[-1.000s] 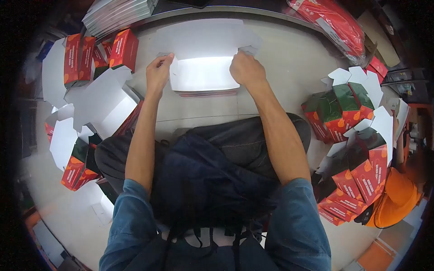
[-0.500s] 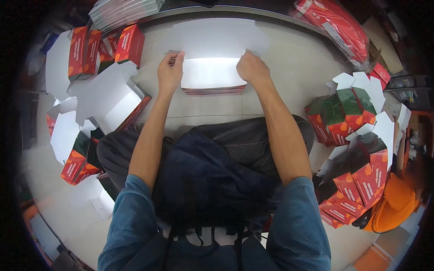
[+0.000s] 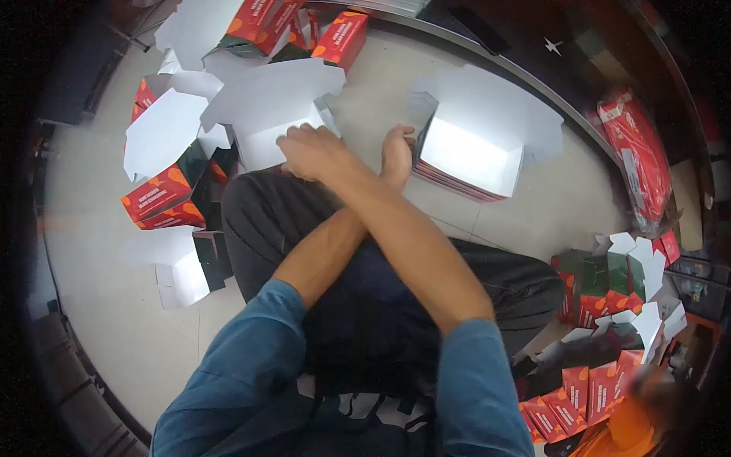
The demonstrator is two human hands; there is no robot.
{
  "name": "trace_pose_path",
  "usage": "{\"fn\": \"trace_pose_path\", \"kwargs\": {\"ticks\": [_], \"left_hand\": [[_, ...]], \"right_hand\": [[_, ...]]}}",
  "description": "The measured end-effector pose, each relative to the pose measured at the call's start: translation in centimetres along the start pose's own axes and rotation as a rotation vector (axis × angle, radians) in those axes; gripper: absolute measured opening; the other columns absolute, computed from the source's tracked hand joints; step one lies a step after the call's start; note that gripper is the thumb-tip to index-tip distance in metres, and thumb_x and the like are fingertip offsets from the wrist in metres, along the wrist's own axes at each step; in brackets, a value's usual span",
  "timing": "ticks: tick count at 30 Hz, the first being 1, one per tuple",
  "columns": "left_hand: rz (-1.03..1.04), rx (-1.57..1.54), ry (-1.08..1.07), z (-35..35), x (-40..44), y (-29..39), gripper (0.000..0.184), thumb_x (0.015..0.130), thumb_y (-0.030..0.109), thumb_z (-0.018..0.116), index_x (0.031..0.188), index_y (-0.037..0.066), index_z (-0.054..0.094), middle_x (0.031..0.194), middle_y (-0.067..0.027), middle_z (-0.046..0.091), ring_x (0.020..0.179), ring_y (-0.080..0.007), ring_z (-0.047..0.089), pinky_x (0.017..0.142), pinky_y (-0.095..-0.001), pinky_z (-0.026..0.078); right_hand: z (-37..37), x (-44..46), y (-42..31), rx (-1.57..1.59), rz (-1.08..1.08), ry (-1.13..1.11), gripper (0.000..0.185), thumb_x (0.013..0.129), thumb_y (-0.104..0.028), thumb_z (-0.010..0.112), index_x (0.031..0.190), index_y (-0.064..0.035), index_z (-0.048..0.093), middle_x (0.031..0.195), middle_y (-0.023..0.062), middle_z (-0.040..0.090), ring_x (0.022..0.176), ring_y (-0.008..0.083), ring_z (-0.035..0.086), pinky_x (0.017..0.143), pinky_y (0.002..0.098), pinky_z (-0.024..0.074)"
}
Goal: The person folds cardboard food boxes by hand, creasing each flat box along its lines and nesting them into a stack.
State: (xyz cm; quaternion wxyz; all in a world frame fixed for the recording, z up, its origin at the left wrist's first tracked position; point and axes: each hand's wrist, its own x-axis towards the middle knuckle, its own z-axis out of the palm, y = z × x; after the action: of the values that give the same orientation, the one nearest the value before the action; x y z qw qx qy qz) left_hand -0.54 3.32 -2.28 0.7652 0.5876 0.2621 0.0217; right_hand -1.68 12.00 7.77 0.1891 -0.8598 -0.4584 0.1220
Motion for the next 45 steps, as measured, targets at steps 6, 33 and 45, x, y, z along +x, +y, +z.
{"fn": "trace_pose_path", "kwargs": {"ticks": [6,33,45], "left_hand": [[-0.105,-0.099,0.227,0.4,0.7,0.6,0.043,0.089,0.037,0.049,0.107,0.001,0.064,0.107,-0.0215,0.067,0.102,-0.0329,0.062,0.088,-0.0425,0.045],[0.385,-0.860,-0.897,-16.1,-0.2,23.1,0.043,0.091,0.018,0.055,0.131,0.004,0.047,0.128,-0.0187,0.057,0.098,-0.0217,0.065,0.072,-0.0269,0.048],[0.419,0.866,-0.477,-3.4,-1.1,8.9,0.036,0.083,0.028,0.065,0.107,0.002,0.062,0.097,-0.0246,0.068,0.094,-0.0389,0.067,0.080,-0.0418,0.053]], "right_hand": [[2.0,4.6,2.3,0.194,0.050,0.024,0.022,0.089,-0.014,0.064,0.106,-0.0004,0.066,0.098,0.0156,0.071,0.097,0.0335,0.066,0.084,0.0438,0.0514],[-15.9,-2.6,6.0,1.561,-0.324,0.800,0.026,0.101,-0.017,0.049,0.125,-0.0094,0.053,0.118,0.0097,0.061,0.106,0.0188,0.060,0.101,0.0410,0.0474],[-18.6,-22.0,-1.6,-0.208,0.140,0.808,0.028,0.079,0.011,0.058,0.102,-0.0024,0.065,0.096,0.0096,0.069,0.093,0.0216,0.068,0.083,0.0320,0.0539]]}}
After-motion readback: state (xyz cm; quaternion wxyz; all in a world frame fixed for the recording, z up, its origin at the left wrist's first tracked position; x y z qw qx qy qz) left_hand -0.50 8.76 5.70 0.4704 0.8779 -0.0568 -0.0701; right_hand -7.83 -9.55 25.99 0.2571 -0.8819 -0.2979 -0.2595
